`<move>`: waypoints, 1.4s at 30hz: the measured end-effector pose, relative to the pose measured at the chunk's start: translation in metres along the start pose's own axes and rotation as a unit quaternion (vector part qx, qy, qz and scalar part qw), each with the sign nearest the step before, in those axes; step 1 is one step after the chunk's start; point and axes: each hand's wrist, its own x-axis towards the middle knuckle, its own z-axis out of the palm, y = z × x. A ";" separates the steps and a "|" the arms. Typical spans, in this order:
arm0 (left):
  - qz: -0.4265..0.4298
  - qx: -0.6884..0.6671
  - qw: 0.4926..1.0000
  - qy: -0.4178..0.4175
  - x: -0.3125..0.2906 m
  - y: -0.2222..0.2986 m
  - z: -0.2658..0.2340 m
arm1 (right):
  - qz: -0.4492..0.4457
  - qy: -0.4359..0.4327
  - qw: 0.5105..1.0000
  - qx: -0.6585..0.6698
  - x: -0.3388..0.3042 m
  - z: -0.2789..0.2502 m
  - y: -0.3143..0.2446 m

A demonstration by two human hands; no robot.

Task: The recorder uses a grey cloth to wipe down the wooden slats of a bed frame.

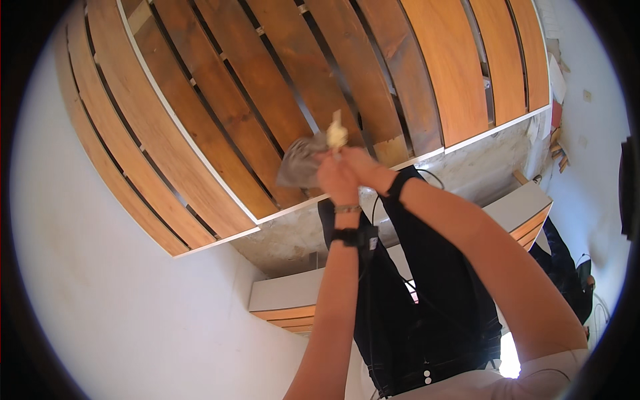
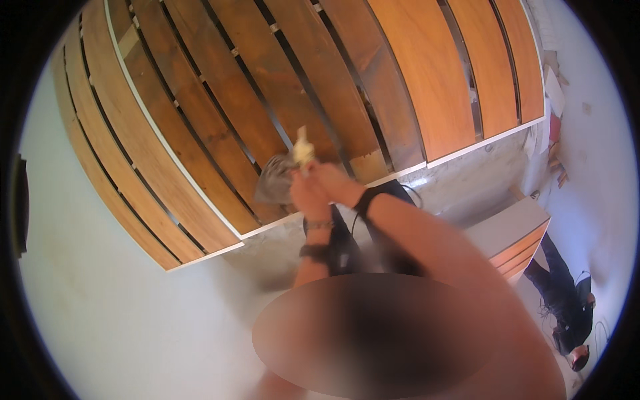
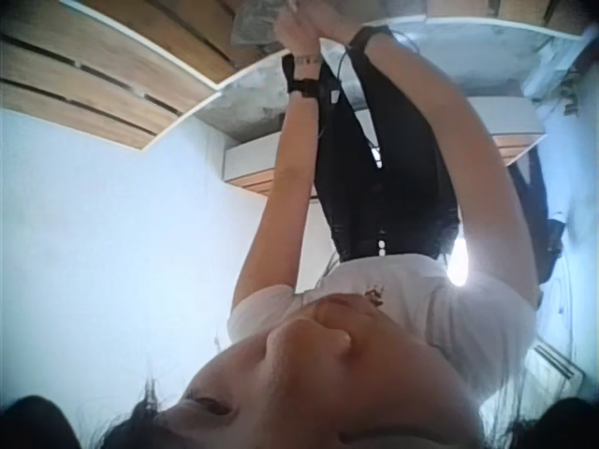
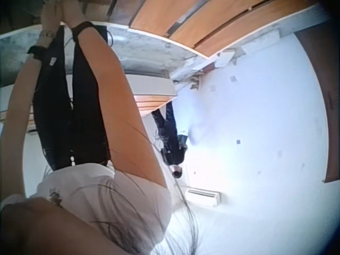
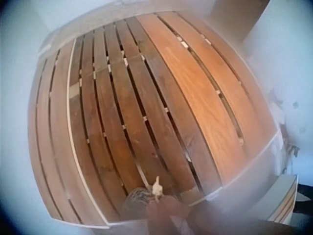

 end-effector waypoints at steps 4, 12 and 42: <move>0.140 -0.065 0.988 -0.030 0.005 0.070 0.045 | 0.076 0.121 0.988 0.066 -0.035 -0.042 0.033; 0.137 -0.161 0.977 -0.039 -0.014 0.032 0.027 | 0.036 0.075 0.996 -0.022 -0.029 0.011 -0.003; -0.135 -0.390 0.894 0.173 -0.051 0.121 0.127 | -0.007 0.089 0.995 -0.043 -0.147 -0.062 0.108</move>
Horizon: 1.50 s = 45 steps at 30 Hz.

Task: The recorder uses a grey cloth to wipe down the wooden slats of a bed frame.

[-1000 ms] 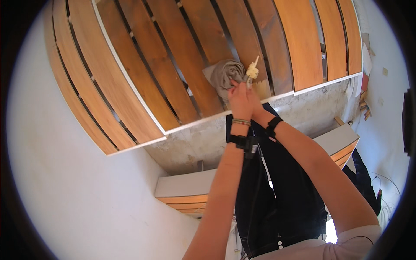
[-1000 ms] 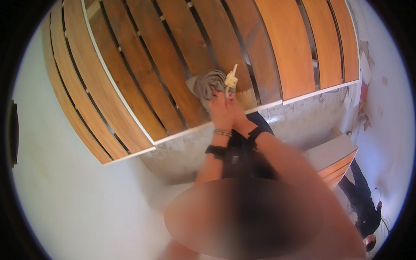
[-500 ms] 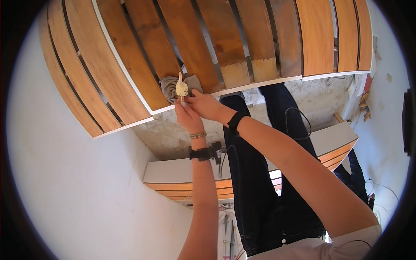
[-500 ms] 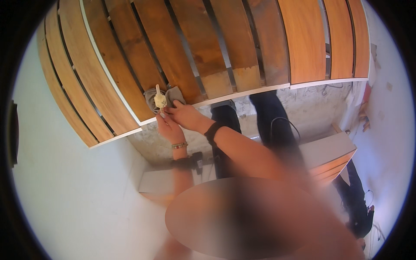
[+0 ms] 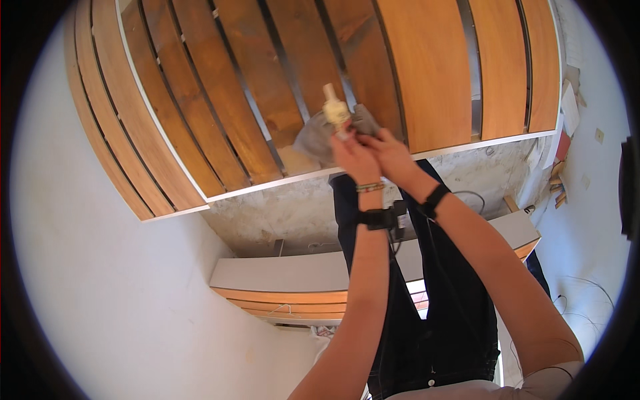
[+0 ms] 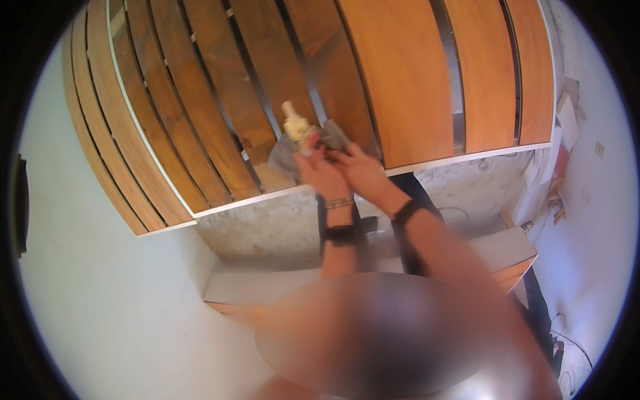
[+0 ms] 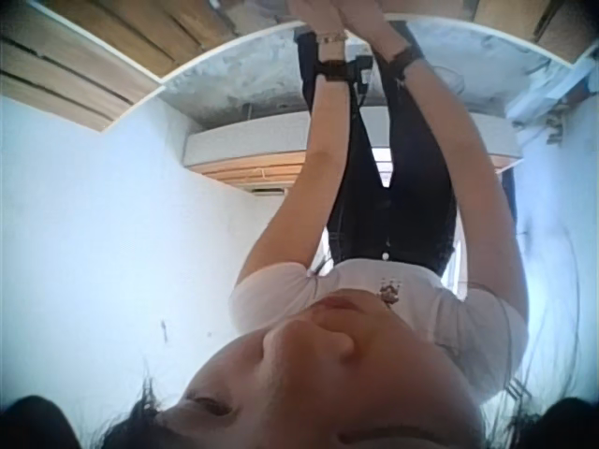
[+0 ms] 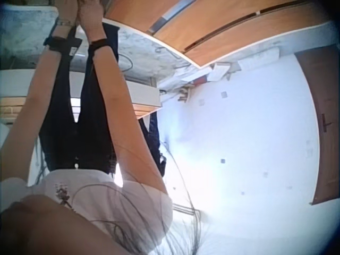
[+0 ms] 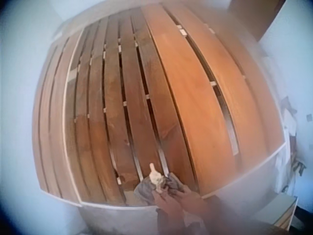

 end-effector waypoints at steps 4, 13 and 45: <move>0.022 0.034 0.996 -0.080 -0.041 0.007 0.072 | 0.032 0.071 0.997 -0.024 -0.047 -0.042 0.051; 0.046 0.125 0.987 -0.087 -0.031 -0.019 0.016 | 0.002 0.066 0.994 0.085 -0.039 -0.003 0.022; 0.073 0.066 0.992 0.082 0.009 0.028 -0.088 | 0.007 0.031 0.984 0.177 -0.027 -0.013 -0.055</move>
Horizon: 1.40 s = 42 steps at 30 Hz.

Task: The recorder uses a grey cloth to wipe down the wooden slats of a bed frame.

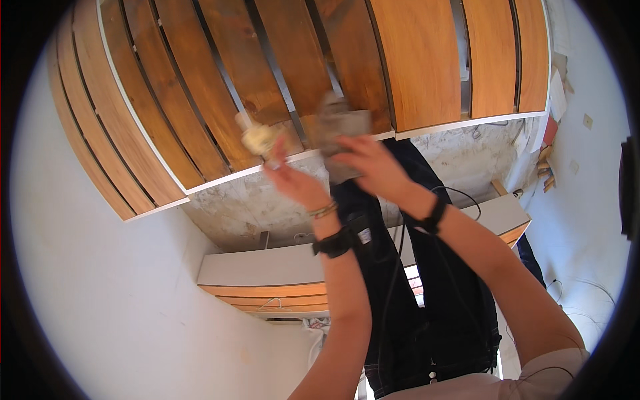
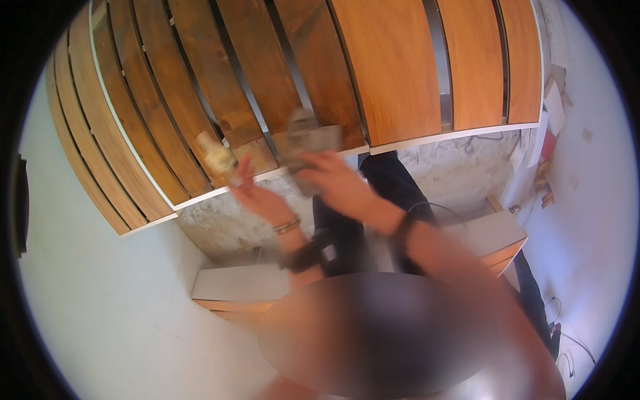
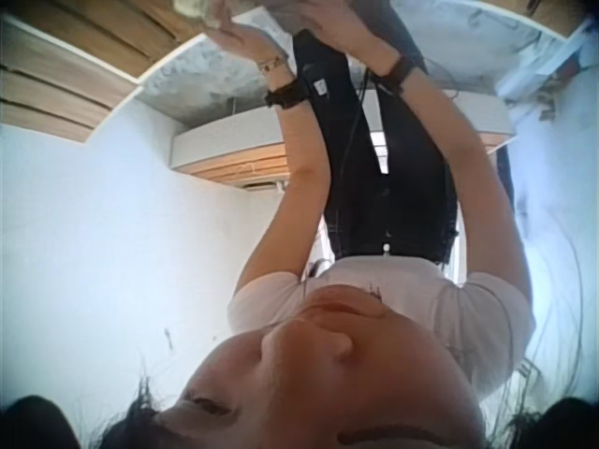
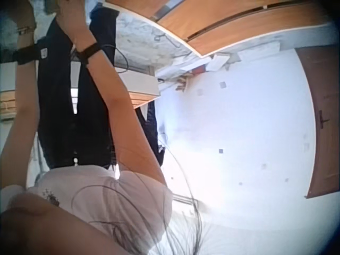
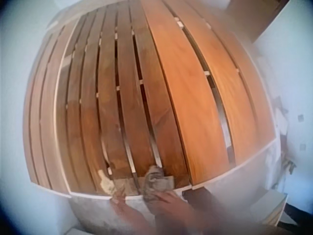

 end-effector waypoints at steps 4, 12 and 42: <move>0.009 0.034 0.996 0.085 0.042 0.006 -0.059 | -0.126 -0.029 0.985 0.114 0.075 0.098 -0.044; -0.002 0.107 0.986 0.128 0.103 -0.047 -0.109 | -0.130 -0.078 0.978 -0.146 0.108 0.143 -0.032; 0.068 0.108 0.990 -0.066 0.118 -0.018 0.018 | -0.228 0.043 0.942 -0.244 0.167 0.053 0.024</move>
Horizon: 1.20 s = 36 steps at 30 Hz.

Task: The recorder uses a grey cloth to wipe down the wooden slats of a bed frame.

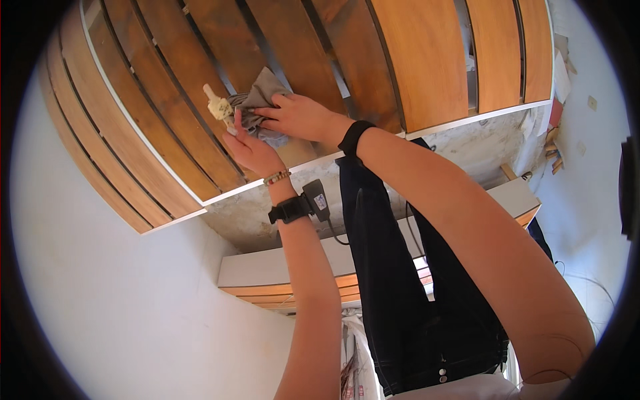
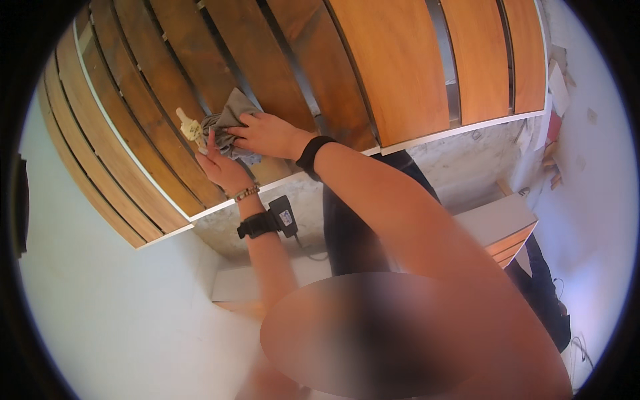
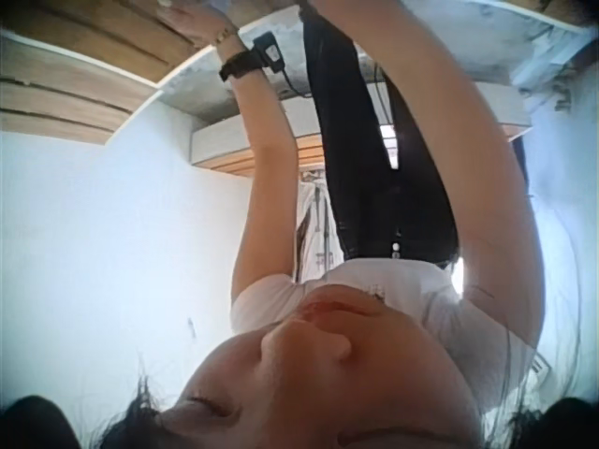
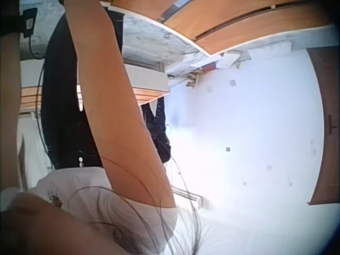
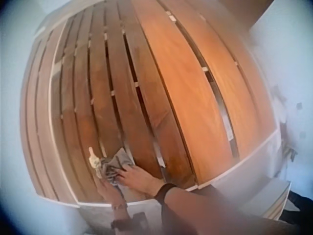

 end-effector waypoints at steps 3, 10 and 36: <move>0.015 0.006 1.000 0.000 0.011 0.003 0.021 | -0.037 -0.007 0.998 -0.049 0.010 -0.010 0.022; 0.061 -0.045 0.997 0.006 0.055 0.037 0.079 | -0.013 0.029 0.994 -0.108 0.038 -0.031 0.062; 0.049 -0.020 0.981 -0.185 -0.073 0.031 0.075 | 0.186 0.044 0.981 0.040 -0.092 -0.071 0.027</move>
